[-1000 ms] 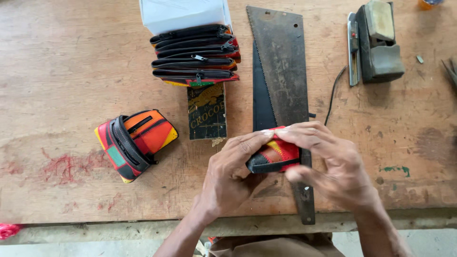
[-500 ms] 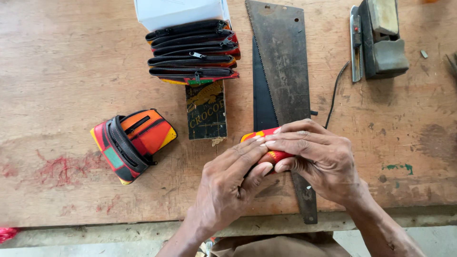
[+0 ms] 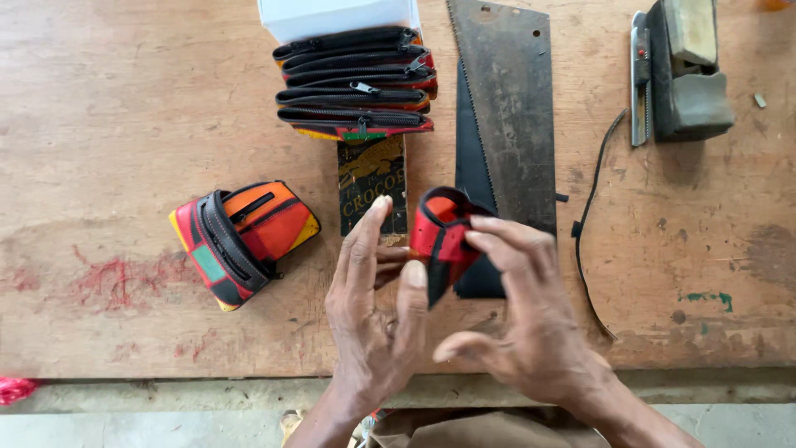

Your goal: The person is hand-sewing a small, colorful pouch. They use a needle and thread to stitch the edges, attach a black strap, and trim the excess thread with scissors. Several finished pouches are stacked nearby.

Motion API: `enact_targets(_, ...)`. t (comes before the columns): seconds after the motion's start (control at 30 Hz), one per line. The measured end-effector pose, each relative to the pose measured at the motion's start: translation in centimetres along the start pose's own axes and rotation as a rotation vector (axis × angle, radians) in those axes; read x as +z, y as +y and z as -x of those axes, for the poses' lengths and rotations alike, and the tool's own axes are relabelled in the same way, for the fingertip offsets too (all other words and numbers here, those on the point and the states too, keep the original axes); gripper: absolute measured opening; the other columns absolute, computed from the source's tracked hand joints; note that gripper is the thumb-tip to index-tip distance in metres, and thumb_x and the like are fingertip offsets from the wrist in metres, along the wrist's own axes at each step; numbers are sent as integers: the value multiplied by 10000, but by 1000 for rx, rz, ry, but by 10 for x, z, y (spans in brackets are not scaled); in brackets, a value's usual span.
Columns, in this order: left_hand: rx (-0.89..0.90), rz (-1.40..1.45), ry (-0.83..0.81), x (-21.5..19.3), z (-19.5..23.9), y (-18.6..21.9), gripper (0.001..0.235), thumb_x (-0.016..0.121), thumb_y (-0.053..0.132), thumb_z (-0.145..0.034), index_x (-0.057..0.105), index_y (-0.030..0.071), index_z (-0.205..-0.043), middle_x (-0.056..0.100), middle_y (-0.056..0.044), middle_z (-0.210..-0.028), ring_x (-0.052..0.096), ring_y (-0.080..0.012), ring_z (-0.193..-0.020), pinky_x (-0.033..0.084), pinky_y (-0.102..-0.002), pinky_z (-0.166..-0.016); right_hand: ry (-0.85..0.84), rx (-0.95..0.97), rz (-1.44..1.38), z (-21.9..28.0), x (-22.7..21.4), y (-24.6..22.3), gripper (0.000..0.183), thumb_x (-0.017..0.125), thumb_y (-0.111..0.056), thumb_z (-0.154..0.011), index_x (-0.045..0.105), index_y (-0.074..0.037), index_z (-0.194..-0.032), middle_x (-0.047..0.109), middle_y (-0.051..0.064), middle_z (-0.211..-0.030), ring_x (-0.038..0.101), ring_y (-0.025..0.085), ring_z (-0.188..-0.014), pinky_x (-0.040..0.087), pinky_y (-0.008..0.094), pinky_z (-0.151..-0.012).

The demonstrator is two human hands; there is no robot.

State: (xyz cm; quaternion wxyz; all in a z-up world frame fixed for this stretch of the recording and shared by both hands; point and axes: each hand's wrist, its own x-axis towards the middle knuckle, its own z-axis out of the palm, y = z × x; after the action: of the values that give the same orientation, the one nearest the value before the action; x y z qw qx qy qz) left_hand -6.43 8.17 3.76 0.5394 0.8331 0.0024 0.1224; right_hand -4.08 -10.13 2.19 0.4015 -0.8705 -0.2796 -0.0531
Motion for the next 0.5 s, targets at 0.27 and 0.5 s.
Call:
enact_targets(0.27,-72,203,-226,-4,3,8,947,847,117,-858,275,59,-1611,707,-132,-1118,737,-154,-917,633,-286,-824,-51,-142,-76,-6,-17,17,830,837,-5,-732,486,-80,-1481,510,118,-1535,543,307,-1407,478,403,-1176)
enact_targets(0.5,-123,93,-423,-6,-3,8,811,813,88,-843,442,98,-1565,805,-111,-989,786,-131,-854,613,-298,-827,-283,85,-275,-3,-41,28,903,775,-416,-781,426,-47,-1527,432,178,-1598,429,344,-1471,365,457,-1174)
